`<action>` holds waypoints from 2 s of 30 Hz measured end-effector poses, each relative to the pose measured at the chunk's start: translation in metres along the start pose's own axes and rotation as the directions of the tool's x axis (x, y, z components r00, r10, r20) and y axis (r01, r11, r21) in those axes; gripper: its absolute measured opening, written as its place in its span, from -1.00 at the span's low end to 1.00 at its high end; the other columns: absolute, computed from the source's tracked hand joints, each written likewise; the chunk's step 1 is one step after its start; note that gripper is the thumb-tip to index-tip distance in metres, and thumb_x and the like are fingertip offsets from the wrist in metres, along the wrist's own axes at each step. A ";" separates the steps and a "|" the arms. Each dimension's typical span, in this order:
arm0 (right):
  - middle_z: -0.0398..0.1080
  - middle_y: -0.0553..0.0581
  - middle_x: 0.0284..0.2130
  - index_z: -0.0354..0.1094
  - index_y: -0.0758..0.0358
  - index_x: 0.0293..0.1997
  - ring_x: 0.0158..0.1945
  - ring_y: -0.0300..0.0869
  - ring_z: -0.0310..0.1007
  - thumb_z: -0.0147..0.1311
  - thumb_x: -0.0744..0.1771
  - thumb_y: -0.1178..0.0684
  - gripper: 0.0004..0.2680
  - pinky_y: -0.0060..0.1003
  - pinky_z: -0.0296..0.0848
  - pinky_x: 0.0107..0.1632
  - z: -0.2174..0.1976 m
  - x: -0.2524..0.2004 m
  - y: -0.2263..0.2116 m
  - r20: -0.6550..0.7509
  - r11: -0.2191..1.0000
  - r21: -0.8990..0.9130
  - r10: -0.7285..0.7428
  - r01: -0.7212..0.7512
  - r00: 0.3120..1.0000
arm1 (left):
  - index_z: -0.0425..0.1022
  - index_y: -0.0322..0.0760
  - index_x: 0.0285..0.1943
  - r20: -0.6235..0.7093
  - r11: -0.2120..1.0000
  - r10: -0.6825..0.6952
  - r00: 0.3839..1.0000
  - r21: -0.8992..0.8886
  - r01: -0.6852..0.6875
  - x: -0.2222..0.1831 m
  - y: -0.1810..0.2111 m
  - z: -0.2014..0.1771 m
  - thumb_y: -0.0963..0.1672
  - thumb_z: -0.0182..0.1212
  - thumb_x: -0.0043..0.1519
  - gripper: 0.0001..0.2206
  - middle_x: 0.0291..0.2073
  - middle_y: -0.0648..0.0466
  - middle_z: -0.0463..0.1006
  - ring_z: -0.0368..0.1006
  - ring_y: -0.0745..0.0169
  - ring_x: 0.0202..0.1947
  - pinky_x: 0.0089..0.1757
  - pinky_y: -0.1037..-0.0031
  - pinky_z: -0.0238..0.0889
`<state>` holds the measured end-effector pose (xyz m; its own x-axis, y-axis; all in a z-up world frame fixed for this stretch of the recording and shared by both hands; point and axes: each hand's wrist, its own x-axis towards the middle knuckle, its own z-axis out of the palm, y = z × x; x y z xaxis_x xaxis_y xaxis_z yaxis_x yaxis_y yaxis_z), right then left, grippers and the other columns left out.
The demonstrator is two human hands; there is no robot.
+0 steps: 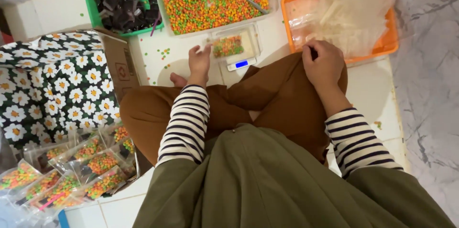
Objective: Packaging small colorful candies into plastic bags using a spoon and a measuring cup
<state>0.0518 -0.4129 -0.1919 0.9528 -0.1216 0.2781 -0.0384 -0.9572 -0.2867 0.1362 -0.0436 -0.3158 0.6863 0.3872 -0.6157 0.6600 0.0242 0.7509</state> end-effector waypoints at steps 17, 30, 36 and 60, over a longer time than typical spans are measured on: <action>0.49 -0.01 -0.37 0.51 -0.05 -0.20 -0.20 -0.03 0.57 0.27 0.40 -0.01 -0.96 -0.16 0.47 -0.04 -0.017 -0.008 -0.007 -0.138 0.988 0.124 -0.079 0.096 0.987 | 0.60 -0.06 0.05 0.130 0.350 0.808 0.575 0.679 -0.646 -0.121 0.065 -0.220 -0.06 0.32 0.34 -0.84 -0.21 0.04 0.66 0.61 0.03 -0.15 -0.13 0.23 0.45; 0.52 -0.04 -0.33 0.52 -0.09 -0.17 -0.18 -0.08 0.56 0.24 0.41 -0.08 -0.95 -0.19 0.42 0.05 -0.022 -0.022 -0.006 -0.122 0.991 0.052 -0.119 0.126 0.985 | 0.59 0.13 -0.04 0.128 0.435 0.693 0.710 0.710 -0.553 -0.114 0.064 -0.190 0.07 0.32 0.27 -0.81 -0.25 0.27 0.67 0.62 0.27 -0.20 -0.20 0.32 0.47; 0.53 0.00 -0.32 0.52 -0.05 -0.16 -0.16 -0.04 0.57 0.22 0.41 -0.10 -0.92 -0.13 0.44 0.04 -0.019 -0.016 -0.010 -0.099 0.992 0.038 -0.119 0.123 0.988 | 0.63 -0.08 -0.04 0.030 0.797 0.536 0.844 0.312 -0.518 -0.003 0.003 -0.093 0.04 0.31 0.27 -0.76 -0.20 0.00 0.68 0.61 0.01 -0.10 -0.09 0.27 0.44; 0.54 0.08 -0.28 0.55 0.01 -0.11 -0.12 -0.01 0.56 0.23 0.40 -0.02 -0.94 -0.16 0.56 -0.10 -0.019 -0.003 -0.077 0.015 0.957 0.290 -0.033 0.027 0.999 | 0.60 -0.22 -0.17 -0.019 0.693 0.720 0.693 0.034 -0.720 -0.151 0.074 -0.070 -0.18 0.34 0.25 -0.96 -0.31 -0.05 0.66 0.64 -0.03 -0.26 -0.37 0.41 0.52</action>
<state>0.0459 -0.3437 -0.1535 0.9581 -0.0858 0.2733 0.0765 -0.8428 -0.5328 0.0604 -0.0361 -0.1503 0.9454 0.3037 0.1187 -0.0258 -0.2933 0.9557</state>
